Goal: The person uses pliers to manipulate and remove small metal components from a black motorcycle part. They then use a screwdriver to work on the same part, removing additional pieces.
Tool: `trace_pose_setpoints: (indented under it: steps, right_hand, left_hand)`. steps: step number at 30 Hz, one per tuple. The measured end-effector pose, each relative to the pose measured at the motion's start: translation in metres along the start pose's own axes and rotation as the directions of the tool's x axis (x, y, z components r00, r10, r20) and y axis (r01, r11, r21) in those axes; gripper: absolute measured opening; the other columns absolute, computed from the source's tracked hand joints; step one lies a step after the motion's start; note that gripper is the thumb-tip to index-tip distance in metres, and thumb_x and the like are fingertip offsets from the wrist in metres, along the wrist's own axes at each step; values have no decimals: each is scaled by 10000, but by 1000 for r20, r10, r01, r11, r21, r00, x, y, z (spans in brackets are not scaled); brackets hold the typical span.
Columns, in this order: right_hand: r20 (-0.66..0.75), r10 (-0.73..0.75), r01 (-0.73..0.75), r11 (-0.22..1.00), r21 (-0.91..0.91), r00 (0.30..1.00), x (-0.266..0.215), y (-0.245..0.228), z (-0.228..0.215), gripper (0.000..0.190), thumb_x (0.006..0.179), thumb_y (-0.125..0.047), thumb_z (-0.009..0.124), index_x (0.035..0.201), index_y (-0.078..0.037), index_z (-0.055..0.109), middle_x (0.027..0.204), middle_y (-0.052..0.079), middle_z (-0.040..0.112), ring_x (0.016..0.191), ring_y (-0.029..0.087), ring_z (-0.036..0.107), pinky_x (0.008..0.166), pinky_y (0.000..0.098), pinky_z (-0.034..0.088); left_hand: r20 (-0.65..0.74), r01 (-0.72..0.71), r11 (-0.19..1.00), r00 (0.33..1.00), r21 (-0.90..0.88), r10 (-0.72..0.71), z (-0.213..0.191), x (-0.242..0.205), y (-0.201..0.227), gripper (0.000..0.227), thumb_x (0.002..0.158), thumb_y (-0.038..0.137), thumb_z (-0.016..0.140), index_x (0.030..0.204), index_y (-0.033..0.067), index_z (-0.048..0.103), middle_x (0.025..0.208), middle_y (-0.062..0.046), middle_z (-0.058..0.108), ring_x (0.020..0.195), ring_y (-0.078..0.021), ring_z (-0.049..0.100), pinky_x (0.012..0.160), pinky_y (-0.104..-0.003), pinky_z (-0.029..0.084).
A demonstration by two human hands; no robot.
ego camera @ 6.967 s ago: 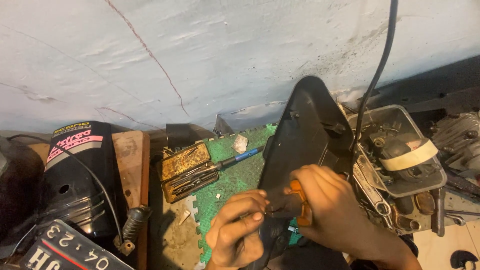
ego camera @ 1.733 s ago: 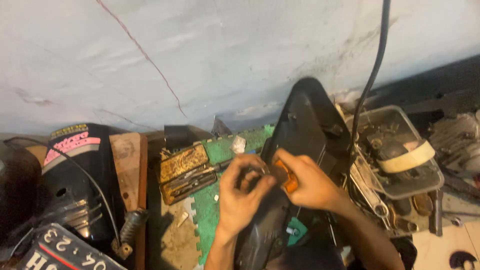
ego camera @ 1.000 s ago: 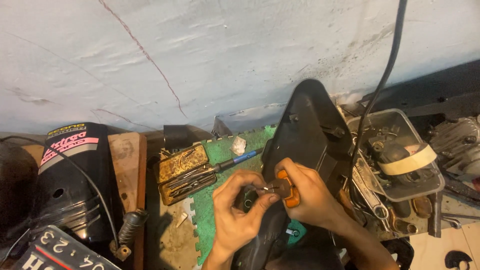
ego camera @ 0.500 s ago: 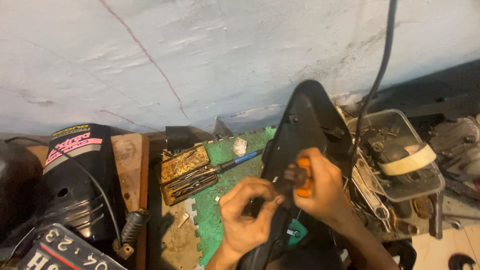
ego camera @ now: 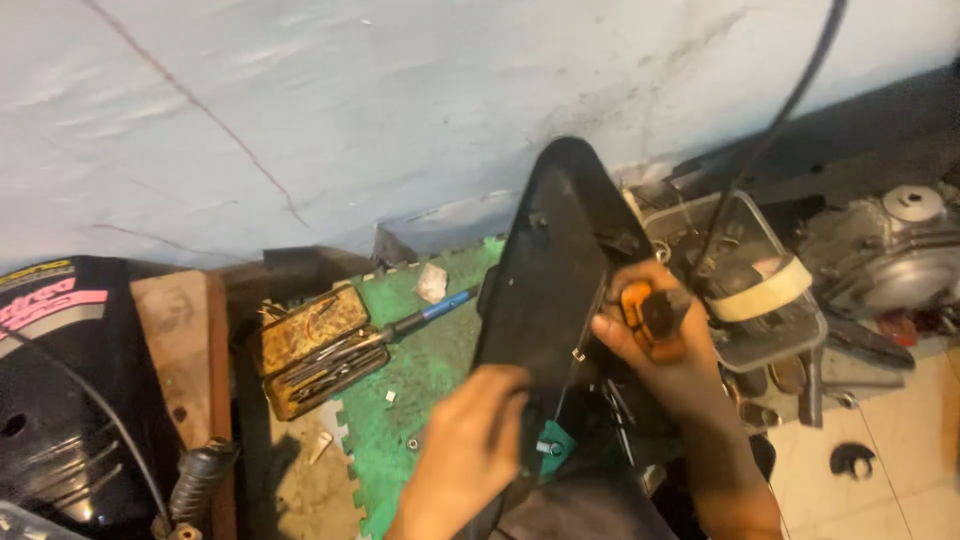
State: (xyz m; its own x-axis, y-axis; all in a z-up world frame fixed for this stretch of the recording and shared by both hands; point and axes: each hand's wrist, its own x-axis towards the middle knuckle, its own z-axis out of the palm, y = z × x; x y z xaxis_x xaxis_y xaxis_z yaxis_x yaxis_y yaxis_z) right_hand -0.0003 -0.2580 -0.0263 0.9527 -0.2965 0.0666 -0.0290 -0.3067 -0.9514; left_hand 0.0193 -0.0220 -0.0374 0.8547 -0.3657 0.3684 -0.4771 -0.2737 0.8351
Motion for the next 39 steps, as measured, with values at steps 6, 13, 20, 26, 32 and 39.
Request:
trace_pose_setpoints:
  steps: [6, 13, 20, 26, 32, 39]
  right_hand:
    - [21, 15, -17, 991, 130, 1000, -2, 0, -10, 284, 859, -37, 776, 1072, -76, 592, 912, -41, 581, 829, 45, 534, 748, 213, 466]
    - [125, -141, 150, 986, -67, 982, -2, 2, -8, 300, 849, -98, 797, 1072, -74, 598, 852, -19, 615, 762, 53, 584, 681, 219, 483]
    - [198, -102, 120, 990, -81, 975, -2, 1, 2, 318, 836, -106, 803, 1078, -76, 599, 812, -15, 597, 733, 53, 550, 666, 227, 466]
    - [200, -76, 91, 993, -71, 977, -2, 9, 7, 304, 841, -94, 794, 1073, -74, 599, 809, -10, 591, 742, 56, 549, 686, 232, 466]
    - [210, -106, 131, 985, -108, 972, 2, 1, 10, 310, 836, -110, 801, 1070, -67, 603, 840, -14, 612, 768, 59, 575, 700, 238, 482]
    - [211, -59, 83, 990, -111, 976, 2, 9, 8, 320, 830, -135, 811, 1068, -75, 608, 816, -15, 599, 744, 58, 556, 679, 237, 480]
  left_hand:
    - [523, -222, 894, 852, 390, -17, 87, -28, -13, 385, 810, 33, 710, 1194, 29, 676, 1080, -200, 634, 974, -389, 640, 780, -454, 550]
    - [582, -345, 773, 813, 532, -37, 121, -41, -9, 345, 734, 119, 693, 1047, -24, 720, 1035, -148, 627, 1005, -324, 636, 787, -410, 553]
    - [608, -146, 905, 781, 400, -143, 114, -41, -18, 152, 770, 6, 668, 899, -46, 728, 1096, -177, 598, 1091, -345, 603, 821, -430, 561]
    - [531, -57, 950, 838, 308, -122, 111, -45, -33, 291, 841, 12, 652, 1112, -69, 722, 1123, -189, 581, 1057, -355, 585, 823, -439, 545]
    - [609, -54, 937, 772, 346, -181, 97, -27, -13, 194, 841, 163, 708, 820, -23, 759, 1112, -197, 594, 1087, -353, 581, 869, -449, 539]
    - [571, -30, 965, 811, 262, -129, 93, -42, -23, 146, 793, 0, 654, 915, -33, 726, 1150, -251, 600, 977, -421, 642, 795, -473, 569]
